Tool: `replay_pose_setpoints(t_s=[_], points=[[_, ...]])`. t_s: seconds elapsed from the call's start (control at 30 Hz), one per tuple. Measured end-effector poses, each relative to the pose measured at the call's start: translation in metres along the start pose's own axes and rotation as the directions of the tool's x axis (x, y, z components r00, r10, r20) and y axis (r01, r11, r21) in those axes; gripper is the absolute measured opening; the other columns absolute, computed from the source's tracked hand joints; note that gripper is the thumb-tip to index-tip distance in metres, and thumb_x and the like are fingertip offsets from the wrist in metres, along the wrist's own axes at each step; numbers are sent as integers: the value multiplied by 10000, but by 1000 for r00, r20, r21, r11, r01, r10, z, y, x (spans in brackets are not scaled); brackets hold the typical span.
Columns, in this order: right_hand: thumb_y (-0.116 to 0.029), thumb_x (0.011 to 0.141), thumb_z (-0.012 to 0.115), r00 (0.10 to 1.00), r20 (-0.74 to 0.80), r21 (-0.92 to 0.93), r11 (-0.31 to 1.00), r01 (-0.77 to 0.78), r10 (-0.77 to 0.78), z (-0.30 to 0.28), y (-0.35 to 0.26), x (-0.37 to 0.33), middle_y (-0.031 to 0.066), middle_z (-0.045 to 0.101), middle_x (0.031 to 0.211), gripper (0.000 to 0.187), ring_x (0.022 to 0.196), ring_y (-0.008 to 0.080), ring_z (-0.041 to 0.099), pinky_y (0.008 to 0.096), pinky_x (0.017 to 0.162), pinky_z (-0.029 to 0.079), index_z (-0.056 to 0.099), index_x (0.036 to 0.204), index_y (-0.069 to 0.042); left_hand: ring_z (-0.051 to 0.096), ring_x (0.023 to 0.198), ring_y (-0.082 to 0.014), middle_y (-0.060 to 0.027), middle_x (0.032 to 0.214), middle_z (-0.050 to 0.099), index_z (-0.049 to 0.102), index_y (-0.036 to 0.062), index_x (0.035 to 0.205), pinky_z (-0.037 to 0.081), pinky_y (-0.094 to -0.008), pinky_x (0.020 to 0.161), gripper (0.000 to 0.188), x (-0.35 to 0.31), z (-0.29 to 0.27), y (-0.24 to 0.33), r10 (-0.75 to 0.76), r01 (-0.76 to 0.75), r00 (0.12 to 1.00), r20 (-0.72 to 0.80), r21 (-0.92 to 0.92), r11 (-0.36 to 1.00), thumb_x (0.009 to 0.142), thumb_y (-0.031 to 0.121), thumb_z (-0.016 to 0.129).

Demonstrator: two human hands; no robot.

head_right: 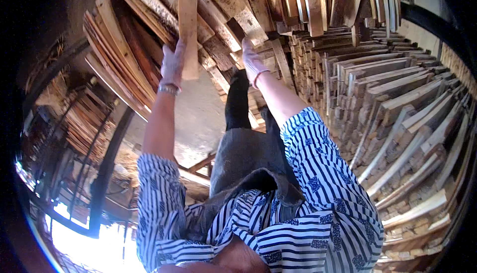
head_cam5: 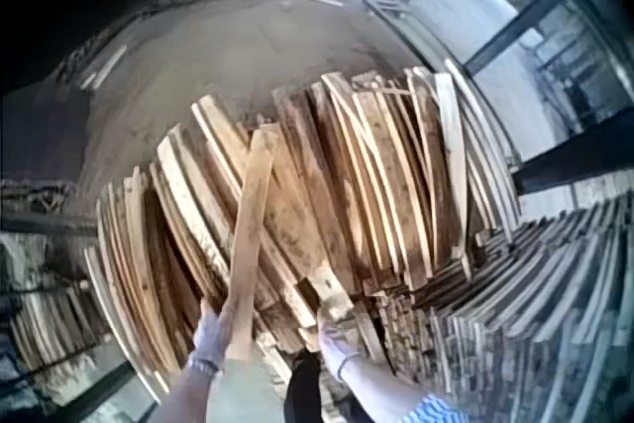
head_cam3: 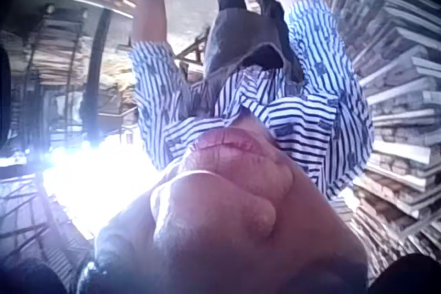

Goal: The person picks up bundles and individual pieces of wood slats from the floor and stacks them onto a large wooden pallet.

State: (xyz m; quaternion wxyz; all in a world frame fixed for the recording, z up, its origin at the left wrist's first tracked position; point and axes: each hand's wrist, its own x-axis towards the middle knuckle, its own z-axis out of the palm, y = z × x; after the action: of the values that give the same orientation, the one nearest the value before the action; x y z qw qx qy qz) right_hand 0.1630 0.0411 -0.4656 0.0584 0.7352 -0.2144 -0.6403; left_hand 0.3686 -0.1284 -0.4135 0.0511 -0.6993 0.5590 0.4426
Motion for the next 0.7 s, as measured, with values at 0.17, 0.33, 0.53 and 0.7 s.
replay_pose_setpoints(t_s=[0.17, 0.33, 0.53, 0.7], points=[[-186, 1002, 430, 815, -121, 115, 823, -556, 567, -47, -41, 3, 159, 652, 1101, 473, 494, 68, 558, 187, 347, 428, 460, 1440, -10, 537, 1134, -326, -264, 1357, 557, 252, 66, 1536, 415, -384, 961, 960, 1, 9, -19, -145, 131, 987, -69, -172, 976, 854, 642, 605], [-536, 999, 433, 985, -136, -661, -750, -9, 108, -54, -4, -38, 270, 497, 1313, 770, 1062, 283, 562, 333, 846, 477, 299, 1504, 29, 640, 760, -90, -154, 1175, 669, 37, 37, 1579, 518, -192, 694, 952, -2, -11, -31, -35, 130, 991, 131, -837, 531, 936, 297, 689], [-798, 821, 512, 950, 312, 520, -835, -182, -13, -63, 112, -39, 295, 394, 1491, 1134, 1346, 355, 474, 397, 1081, 422, 246, 1520, 55, 369, 1400, -293, -233, 1543, 329, 13, -91, 1539, 292, -351, 1156, 1280, -12, -7, -11, -203, 238, 971, 123, -479, 845, 750, 484, 841], [-834, 821, 466, 999, 36, 629, -778, -4, 24, -55, 147, -97, 309, 537, 1349, 1135, 1180, 346, 616, 421, 955, 507, 321, 1478, 80, 549, 1218, -286, -214, 1381, 511, 237, 11, 1511, 475, -413, 999, 881, -40, -52, -6, -102, 218, 971, 216, -632, 743, 900, 493, 650]])
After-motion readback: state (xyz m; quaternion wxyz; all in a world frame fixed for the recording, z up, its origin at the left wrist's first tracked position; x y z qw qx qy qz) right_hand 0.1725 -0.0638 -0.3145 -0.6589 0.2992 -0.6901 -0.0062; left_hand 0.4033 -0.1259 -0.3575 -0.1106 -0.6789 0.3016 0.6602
